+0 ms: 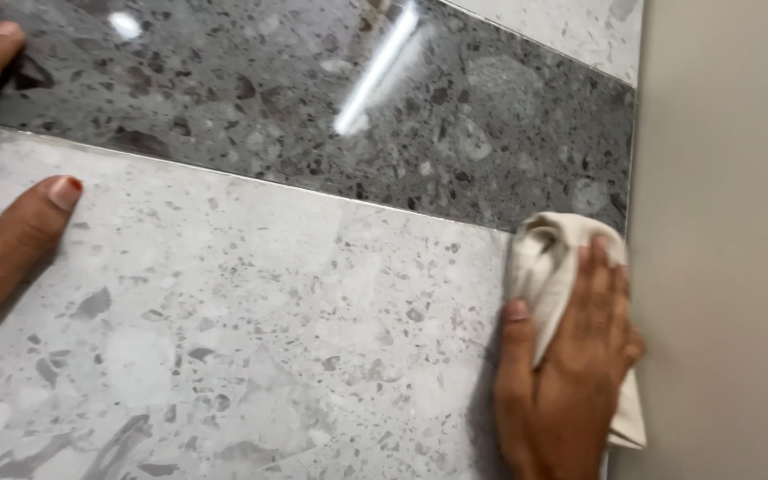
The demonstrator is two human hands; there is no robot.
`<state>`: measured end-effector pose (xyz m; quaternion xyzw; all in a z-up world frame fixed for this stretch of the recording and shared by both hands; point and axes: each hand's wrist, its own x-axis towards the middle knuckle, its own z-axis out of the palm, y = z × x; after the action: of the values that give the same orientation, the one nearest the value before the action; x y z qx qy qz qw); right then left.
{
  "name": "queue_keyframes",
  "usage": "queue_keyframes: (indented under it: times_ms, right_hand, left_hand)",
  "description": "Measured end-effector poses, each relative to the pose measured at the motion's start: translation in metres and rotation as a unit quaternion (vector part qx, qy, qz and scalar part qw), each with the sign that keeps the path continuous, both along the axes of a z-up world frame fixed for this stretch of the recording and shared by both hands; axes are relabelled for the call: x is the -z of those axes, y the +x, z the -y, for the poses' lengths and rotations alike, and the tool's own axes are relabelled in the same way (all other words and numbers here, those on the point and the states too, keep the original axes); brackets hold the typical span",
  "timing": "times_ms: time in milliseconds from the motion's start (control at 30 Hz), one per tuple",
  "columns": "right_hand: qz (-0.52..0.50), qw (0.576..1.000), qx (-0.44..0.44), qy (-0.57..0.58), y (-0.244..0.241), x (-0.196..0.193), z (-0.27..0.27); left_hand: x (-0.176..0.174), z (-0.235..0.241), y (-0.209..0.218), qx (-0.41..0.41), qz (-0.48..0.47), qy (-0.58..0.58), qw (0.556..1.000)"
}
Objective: Wipe down the marble-patterned surface of a wardrobe using a white cloth.
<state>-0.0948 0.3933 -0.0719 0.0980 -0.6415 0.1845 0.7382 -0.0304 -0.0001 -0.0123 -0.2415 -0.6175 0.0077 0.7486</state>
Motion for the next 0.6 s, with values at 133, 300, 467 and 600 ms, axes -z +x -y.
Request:
queue_keyframes:
  times_ms: [133,300,467,600]
  right_hand:
    - [0.003,0.999,0.008,-0.032,-0.005,0.011,-0.003]
    - [-0.006,1.000,0.021,-0.003,-0.004,0.026,0.013]
    - [0.012,1.000,0.021,0.011,-0.001,0.011,0.007]
    - [0.019,0.999,0.004,-0.045,-0.003,0.038,0.017]
  left_hand:
    - [0.002,-0.001,0.006,-0.081,-0.040,-0.005,0.996]
    - [-0.001,0.001,0.002,-0.072,-0.048,-0.028,0.996]
    - [0.003,0.000,-0.007,0.064,0.080,0.011,0.995]
    - [0.006,-0.012,0.016,-0.015,0.007,-0.028,0.999]
